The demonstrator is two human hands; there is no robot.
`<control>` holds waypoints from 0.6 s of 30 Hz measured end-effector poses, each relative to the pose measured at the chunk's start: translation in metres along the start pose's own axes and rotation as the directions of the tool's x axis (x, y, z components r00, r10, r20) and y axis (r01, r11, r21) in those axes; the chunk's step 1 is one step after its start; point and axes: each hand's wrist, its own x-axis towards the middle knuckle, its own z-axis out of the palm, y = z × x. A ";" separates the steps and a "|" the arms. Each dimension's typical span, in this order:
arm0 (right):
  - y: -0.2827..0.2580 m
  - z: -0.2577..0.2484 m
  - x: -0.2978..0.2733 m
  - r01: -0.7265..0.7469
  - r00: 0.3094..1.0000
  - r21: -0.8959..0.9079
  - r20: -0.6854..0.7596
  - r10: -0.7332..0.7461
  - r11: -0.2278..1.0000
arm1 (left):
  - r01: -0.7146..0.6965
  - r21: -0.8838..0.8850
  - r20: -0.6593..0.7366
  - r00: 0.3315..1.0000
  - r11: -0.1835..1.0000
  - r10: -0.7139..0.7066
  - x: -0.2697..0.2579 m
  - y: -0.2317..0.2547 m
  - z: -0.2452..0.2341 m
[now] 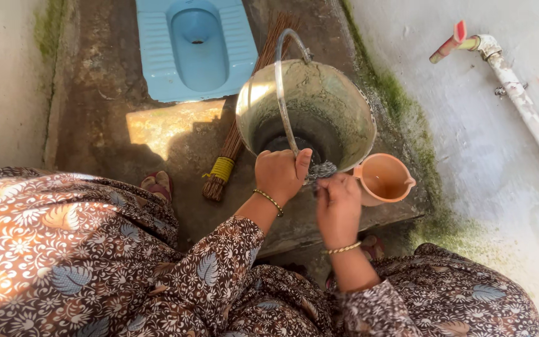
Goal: The person scrubs the inside of a metal bucket with a steel wool pad while squatting in a bathroom. They repeatedly rub the interior surface and rinse the pad in the bucket water.
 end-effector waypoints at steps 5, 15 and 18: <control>0.028 -0.024 0.041 -0.036 0.992 -0.002 -0.122 0.035 0.999 | -0.058 -0.054 0.029 0.998 0.997 0.059 0.001 -0.001 -0.010; 0.010 -0.010 0.024 0.084 0.993 -0.123 -0.076 -0.094 0.989 | -0.093 0.028 0.252 0.964 0.995 0.083 0.018 -0.001 -0.022; 0.049 -0.015 0.047 -0.109 0.989 -0.082 -0.105 0.100 0.991 | -0.089 -0.022 0.298 0.950 0.996 0.091 0.016 -0.005 -0.023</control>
